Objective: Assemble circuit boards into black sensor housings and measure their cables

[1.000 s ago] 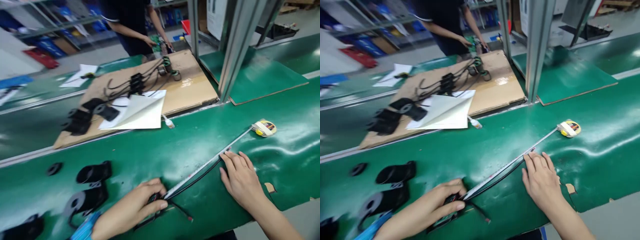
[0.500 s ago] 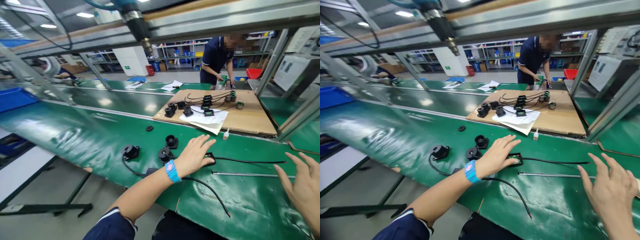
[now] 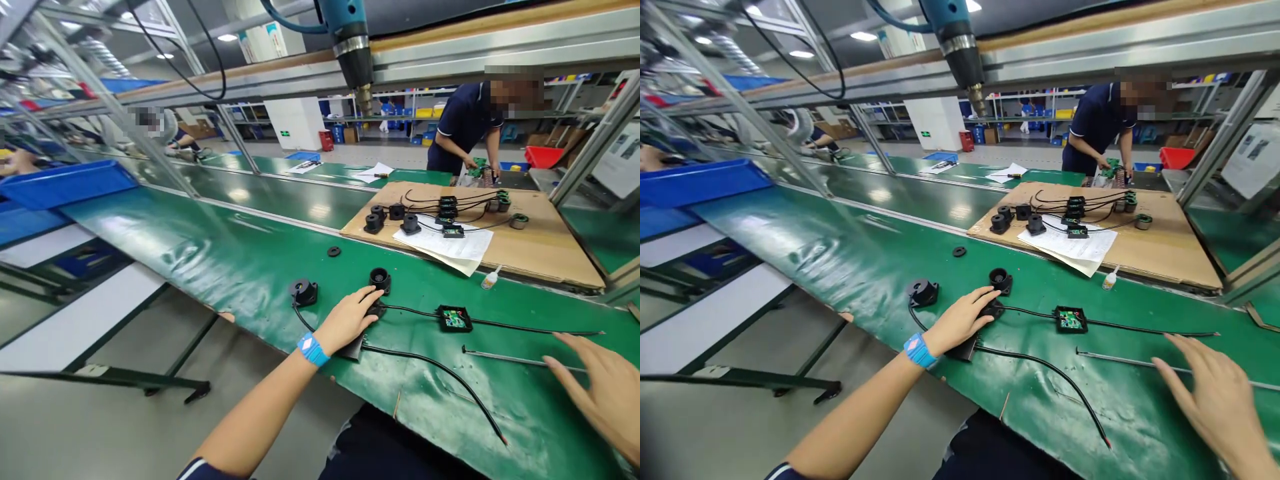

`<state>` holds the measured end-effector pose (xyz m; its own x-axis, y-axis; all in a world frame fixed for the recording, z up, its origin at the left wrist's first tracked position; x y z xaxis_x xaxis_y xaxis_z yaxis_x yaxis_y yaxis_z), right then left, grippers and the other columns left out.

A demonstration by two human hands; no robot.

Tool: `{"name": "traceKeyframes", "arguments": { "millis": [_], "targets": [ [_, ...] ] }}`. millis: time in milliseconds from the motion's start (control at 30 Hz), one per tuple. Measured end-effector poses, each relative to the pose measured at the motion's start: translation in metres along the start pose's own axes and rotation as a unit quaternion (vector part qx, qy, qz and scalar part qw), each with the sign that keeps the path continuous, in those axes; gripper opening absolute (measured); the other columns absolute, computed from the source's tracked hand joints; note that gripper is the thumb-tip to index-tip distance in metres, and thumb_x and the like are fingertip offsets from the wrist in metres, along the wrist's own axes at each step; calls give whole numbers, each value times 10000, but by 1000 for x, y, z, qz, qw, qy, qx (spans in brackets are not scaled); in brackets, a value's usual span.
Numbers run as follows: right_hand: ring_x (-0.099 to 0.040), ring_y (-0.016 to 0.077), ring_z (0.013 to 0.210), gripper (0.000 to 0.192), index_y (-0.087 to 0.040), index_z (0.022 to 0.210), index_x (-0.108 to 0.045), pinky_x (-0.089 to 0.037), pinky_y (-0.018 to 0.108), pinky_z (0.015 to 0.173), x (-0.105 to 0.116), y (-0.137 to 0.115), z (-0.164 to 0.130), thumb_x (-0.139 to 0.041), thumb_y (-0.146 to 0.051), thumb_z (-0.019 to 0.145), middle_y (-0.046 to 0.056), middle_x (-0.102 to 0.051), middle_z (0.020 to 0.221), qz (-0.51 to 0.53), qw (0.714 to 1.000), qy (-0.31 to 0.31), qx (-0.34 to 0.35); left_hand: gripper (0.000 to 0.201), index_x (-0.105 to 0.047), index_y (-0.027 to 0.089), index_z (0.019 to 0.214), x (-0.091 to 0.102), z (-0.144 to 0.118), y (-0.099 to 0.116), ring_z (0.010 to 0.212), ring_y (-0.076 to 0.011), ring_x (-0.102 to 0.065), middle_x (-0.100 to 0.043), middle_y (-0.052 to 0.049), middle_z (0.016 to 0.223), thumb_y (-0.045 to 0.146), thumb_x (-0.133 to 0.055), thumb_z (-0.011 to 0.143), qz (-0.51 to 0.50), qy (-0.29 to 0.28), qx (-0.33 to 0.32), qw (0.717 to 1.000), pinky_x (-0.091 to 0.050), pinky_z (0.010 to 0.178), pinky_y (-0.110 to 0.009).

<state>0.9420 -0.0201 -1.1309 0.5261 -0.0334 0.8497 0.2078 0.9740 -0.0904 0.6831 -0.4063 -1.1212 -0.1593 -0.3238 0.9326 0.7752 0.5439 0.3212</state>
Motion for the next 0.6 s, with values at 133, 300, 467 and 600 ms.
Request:
{"name": "traceKeyframes", "arguments": {
  "millis": [133, 300, 467, 600],
  "targets": [
    [-578, 325, 1249, 631, -268, 1395, -508, -412, 557, 1076, -21, -100, 36, -534, -660, 902, 105, -640, 1320, 20, 993, -81, 82, 631, -397, 236, 1501, 3, 6, -9, 1285, -277, -558, -534, -122, 1433, 310, -652, 929, -79, 18, -3, 997, -476, 1091, -444],
    [-564, 299, 1278, 688, -238, 1499, -396, -408, 541, 1098, -66, -163, 77, -541, -599, 932, 139, -606, 1373, 92, 976, -153, 124, 561, -550, 232, 1370, 14, 2, -20, 1131, -268, -605, -638, -94, 1221, 371, -748, 864, -181, 41, 32, 982, -485, 1021, -442],
    [-597, 287, 1164, 568, -272, 1423, -491, -499, 481, 987, -78, -158, 89, -551, -564, 940, 120, -613, 1250, 155, 971, -173, 63, 584, -499, 218, 1343, 33, -3, 9, 1114, -234, -610, -607, -95, 1221, 335, -767, 838, -371, 81, 19, 925, -483, 1005, -378],
    [-574, 248, 1164, 549, -293, 1411, -499, -510, 401, 989, -65, -145, 86, -596, -525, 924, 97, -556, 1252, 233, 962, -144, 17, 570, -486, 240, 1313, 30, -7, 37, 977, -179, -635, -608, -51, 1101, 361, -774, 836, -525, 57, 17, 849, -505, 903, -313]
  ]
}}
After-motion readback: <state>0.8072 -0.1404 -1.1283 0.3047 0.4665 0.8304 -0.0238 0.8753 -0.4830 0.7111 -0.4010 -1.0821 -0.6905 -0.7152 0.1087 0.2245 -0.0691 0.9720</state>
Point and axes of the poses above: each hand's wrist, its own z-axis towards the middle knuckle, its own x-axis out of the back of the hand, y = z × x, the point moved 10 cm from there along z, towards the middle knuckle
